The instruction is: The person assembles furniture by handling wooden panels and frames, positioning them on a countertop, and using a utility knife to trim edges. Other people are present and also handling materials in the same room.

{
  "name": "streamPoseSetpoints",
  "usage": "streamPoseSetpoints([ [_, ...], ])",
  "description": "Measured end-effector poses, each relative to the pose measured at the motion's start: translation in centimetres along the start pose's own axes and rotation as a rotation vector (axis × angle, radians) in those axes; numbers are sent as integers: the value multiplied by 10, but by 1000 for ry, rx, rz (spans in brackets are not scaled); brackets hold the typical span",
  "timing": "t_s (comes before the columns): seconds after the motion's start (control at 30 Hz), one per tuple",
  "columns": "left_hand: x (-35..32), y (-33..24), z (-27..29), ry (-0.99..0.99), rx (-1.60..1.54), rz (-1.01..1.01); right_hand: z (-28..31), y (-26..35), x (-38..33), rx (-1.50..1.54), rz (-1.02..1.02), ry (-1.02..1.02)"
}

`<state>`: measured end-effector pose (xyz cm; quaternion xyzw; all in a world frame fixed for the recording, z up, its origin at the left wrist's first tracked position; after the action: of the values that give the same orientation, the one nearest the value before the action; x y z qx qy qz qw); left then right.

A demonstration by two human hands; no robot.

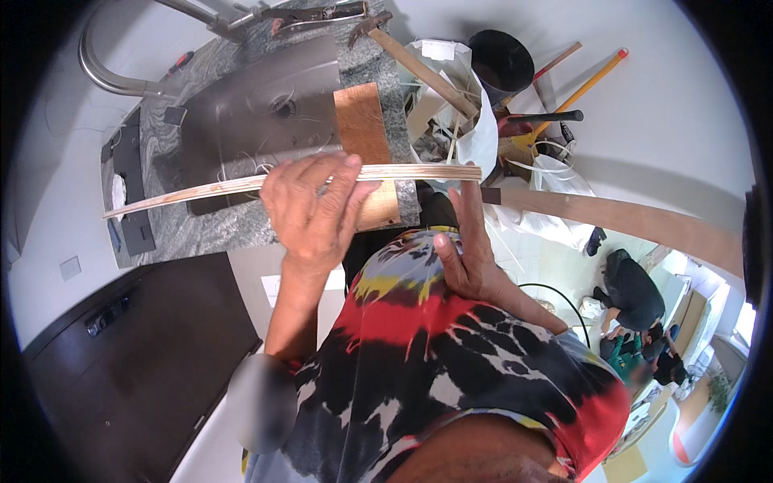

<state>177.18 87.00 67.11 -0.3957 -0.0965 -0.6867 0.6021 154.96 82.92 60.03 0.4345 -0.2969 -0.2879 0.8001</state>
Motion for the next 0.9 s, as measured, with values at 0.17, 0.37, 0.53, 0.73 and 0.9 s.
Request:
streamPoseSetpoints([
  [0.17,-2,10,5,-18,-24,-90,-32,2,-34,139,-190,-268],
  [0.37,-6,27,8,125,-137,-271,-28,135,39,-639,224,-619],
  [0.53,-17,39,5,162,-334,-337,-95,190,135,-726,154,-65],
  [0.73,-62,56,34,452,-823,-248,-165,187,152,-859,80,288],
  [0.9,-168,89,93,177,-447,-597,-169,196,152,-809,169,166],
])
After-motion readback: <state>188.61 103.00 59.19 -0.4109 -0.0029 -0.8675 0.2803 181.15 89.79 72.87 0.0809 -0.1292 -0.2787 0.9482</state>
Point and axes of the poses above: each hand's wrist, its own x-axis towards the middle knuckle, its own z-axis out of the back of the hand, y = z × x, the point moved 3 cm from there along x, towards the middle knuckle, and after that the axes turned 7 degrees about -x, right-handed, at the moved point
